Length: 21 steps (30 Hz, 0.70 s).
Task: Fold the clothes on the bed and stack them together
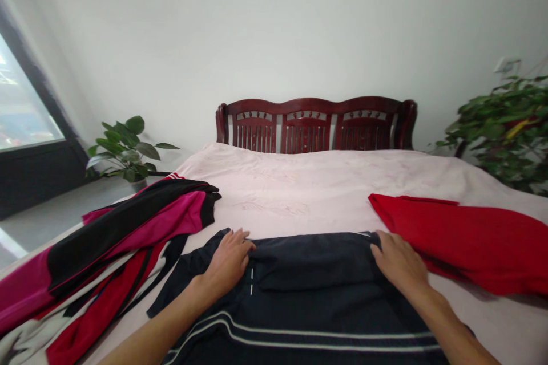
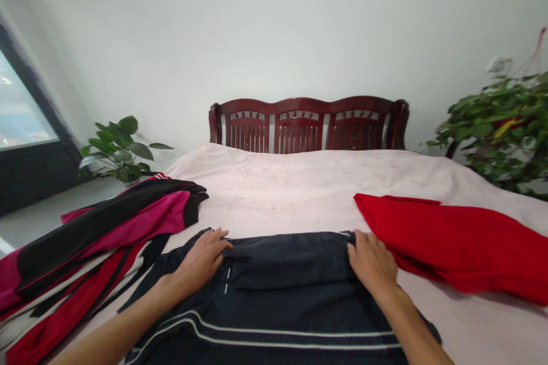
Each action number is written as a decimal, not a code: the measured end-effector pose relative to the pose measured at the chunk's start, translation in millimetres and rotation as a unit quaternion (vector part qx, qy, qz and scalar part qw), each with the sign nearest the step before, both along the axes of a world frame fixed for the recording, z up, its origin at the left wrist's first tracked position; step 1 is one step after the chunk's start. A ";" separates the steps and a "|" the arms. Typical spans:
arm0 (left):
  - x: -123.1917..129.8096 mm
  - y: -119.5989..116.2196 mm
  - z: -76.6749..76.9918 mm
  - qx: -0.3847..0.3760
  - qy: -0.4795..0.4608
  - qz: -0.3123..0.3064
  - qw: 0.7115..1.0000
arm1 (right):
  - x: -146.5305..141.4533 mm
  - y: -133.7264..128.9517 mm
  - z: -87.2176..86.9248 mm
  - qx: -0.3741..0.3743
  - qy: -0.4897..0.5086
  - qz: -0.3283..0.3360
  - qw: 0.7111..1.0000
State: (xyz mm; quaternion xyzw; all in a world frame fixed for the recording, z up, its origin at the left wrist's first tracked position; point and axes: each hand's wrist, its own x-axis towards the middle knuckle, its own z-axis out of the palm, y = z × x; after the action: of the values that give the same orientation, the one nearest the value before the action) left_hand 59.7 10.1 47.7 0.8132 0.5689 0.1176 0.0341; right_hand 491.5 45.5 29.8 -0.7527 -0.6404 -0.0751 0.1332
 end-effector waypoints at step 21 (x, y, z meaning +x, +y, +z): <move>-43.6 8.2 -21.4 0.045 0.045 -0.076 0.995 | -190.9 -73.8 17.0 0.009 0.037 0.392 0.919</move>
State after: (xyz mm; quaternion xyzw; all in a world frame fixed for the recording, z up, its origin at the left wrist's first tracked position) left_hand 16.1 18.3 26.2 0.8592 0.5007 0.1033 -0.0197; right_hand 300.7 -28.2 46.8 -0.4429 -0.8779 0.0052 0.1819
